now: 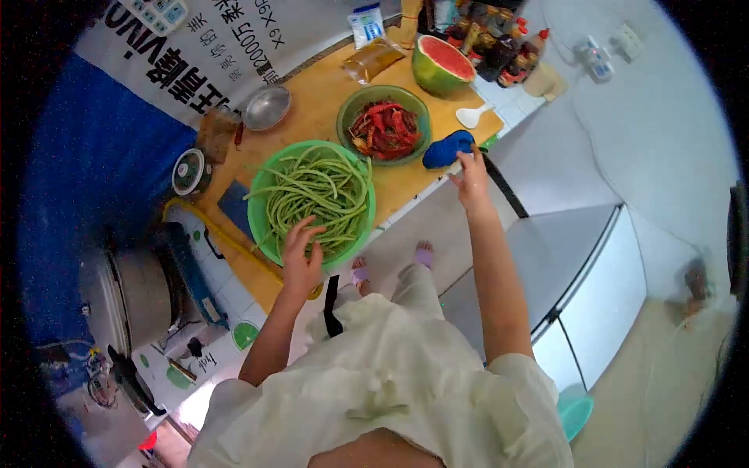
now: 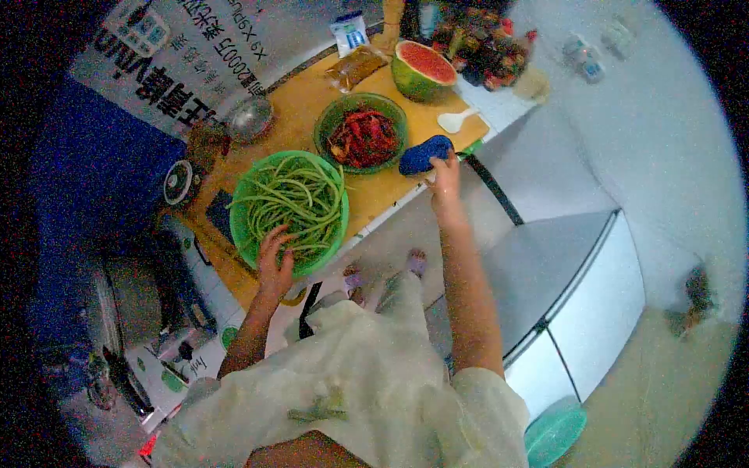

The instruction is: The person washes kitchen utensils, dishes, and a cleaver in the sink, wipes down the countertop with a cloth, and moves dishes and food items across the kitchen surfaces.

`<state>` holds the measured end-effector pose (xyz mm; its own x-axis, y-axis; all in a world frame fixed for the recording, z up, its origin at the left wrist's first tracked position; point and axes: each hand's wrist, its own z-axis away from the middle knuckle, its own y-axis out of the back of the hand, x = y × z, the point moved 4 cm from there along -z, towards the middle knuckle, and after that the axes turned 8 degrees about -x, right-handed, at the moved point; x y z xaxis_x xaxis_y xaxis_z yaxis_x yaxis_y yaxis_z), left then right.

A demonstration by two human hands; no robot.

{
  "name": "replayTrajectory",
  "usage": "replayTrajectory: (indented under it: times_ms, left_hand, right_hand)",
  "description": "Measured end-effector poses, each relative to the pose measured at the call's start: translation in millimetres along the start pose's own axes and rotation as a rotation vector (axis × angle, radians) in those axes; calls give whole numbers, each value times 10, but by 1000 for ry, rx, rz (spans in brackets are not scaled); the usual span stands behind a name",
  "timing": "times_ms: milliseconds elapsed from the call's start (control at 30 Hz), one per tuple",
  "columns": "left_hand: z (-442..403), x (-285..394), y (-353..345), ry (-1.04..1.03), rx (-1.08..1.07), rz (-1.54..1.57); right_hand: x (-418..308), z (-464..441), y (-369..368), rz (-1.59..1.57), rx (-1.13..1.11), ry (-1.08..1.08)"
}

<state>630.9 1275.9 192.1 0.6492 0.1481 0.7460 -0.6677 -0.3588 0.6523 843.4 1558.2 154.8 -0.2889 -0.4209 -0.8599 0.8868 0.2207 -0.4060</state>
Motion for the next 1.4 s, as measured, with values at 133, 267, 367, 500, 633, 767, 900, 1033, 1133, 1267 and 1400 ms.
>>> replayTrajectory:
  times_ms: [133, 267, 367, 500, 633, 767, 900, 1033, 1133, 1267, 1400]
  left_hand:
    - [106, -94, 25, 137, 193, -65]
    - [257, 107, -92, 363, 403, -113]
    - [273, 191, -377, 467, 484, -44]
    - [31, 633, -624, 412, 428, -170]
    - [319, 666, -827, 584, 594, -89]
    - [690, 817, -886, 646, 616, -137]
    - [840, 916, -787, 718, 686, -123]
    - [912, 756, -646, 697, 777, -138]
    - [922, 660, -593, 659, 769, -112]
    - [759, 518, -463, 575, 747, -90]
    - [223, 538, -319, 487, 615, -98]
  right_hand:
    - [192, -606, 79, 279, 33, -126]
    - [547, -708, -65, 272, -268, -519]
    - [585, -697, -213, 186, -294, -515]
    - [820, -995, -219, 267, -299, -522]
    - [422, -1028, -537, 299, -259, -505]
    - [388, -1569, -1050, 202, -448, -418]
    - [211, -1905, -1595, 276, -462, -346]
    - [140, -1961, -1805, 257, -500, -303]
    - [128, -1838, -1707, 262, -397, -240]
    - [-82, -1573, -1343, 277, -496, -253]
    - [-687, -1090, -713, 363, -515, -157]
